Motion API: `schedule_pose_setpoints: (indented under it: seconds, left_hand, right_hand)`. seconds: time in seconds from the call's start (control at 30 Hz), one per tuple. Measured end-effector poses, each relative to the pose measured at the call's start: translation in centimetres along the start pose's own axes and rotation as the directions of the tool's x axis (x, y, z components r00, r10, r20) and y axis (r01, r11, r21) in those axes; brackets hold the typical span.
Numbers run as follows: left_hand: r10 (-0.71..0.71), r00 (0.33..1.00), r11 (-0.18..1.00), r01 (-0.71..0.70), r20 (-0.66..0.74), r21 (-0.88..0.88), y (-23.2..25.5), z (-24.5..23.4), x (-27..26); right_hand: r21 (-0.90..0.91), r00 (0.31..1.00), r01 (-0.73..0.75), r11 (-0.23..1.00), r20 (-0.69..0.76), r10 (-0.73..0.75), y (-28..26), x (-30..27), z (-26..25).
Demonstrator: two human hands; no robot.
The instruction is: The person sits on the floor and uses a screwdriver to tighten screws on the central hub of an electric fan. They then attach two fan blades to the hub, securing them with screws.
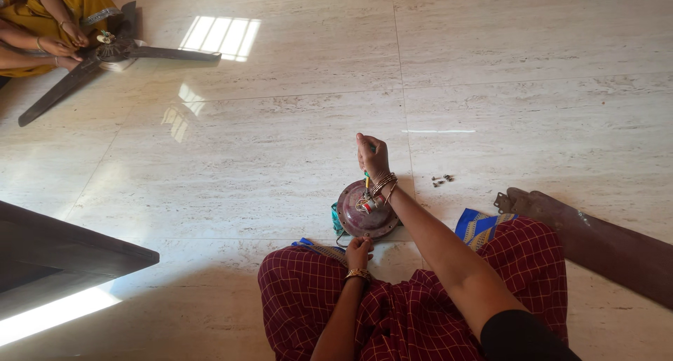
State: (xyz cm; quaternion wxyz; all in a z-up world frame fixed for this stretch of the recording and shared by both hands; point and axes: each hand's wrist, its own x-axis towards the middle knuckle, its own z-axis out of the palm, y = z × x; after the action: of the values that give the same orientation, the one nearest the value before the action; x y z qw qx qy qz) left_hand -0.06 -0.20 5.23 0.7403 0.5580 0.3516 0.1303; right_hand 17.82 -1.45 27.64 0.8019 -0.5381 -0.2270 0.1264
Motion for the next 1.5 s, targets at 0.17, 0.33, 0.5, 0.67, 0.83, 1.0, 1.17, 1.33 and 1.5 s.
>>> schedule_pose_setpoints:
  seconds: [0.17, 0.33, 0.5, 0.67, 0.83, 1.0, 1.17, 1.33, 1.5]
  left_hand:
    - [-0.01, 1.0, 1.0, 0.01, -0.004, -0.002, 0.3, -0.5, -0.1]
    - [-0.022, 1.0, 1.0, 0.022, 0.008, 0.019, 0.4, 0.1, 0.1]
    - [-0.018, 1.0, 1.0, 0.017, -0.024, -0.021, 0.2, -0.1, 0.4]
    - [-0.037, 0.998, 0.998, 0.039, -0.055, 0.046, 0.5, -0.1, 0.0]
    - [-0.052, 0.996, 0.998, 0.054, -0.067, 0.035, 0.7, -0.3, -0.5]
    - [-0.032, 0.997, 0.998, 0.035, -0.065, 0.049, 0.7, 0.1, 0.1]
    - [-0.004, 0.997, 0.999, 0.007, -0.074, 0.035, -0.1, -0.3, 0.0]
    - [-0.03, 0.998, 0.999, 0.032, -0.061, 0.03, 0.6, 0.0, 0.1]
    - [-0.044, 0.996, 0.997, 0.048, -0.08, 0.056, 0.3, -0.2, 0.1]
  right_hand:
    - [0.117, 0.99, -0.045, 0.992, -0.13, 0.06, -0.2, 2.2, -2.4]
    - [0.106, 0.985, 0.007, 0.994, -0.174, 0.011, -0.2, 0.5, -3.8]
    - [-0.044, 0.98, 0.194, 0.98, -0.029, -0.196, 2.1, -4.5, -0.4]
    - [-0.03, 0.993, 0.112, 0.993, -0.036, -0.113, 1.3, -1.9, -0.6]
    - [0.162, 0.988, 0.012, 0.987, -0.156, 0.013, -0.6, 0.5, -4.6]
    - [0.074, 0.99, 0.11, 0.991, -0.095, -0.103, -0.3, -3.4, -3.8]
    - [-0.045, 0.989, 0.144, 0.989, -0.024, -0.145, 0.7, -5.7, -1.1]
    - [0.097, 0.99, 0.067, 0.993, -0.133, -0.054, -1.5, -1.8, -3.1]
    - [0.168, 0.988, 0.029, 0.985, -0.157, -0.002, -2.2, -2.7, -4.4]
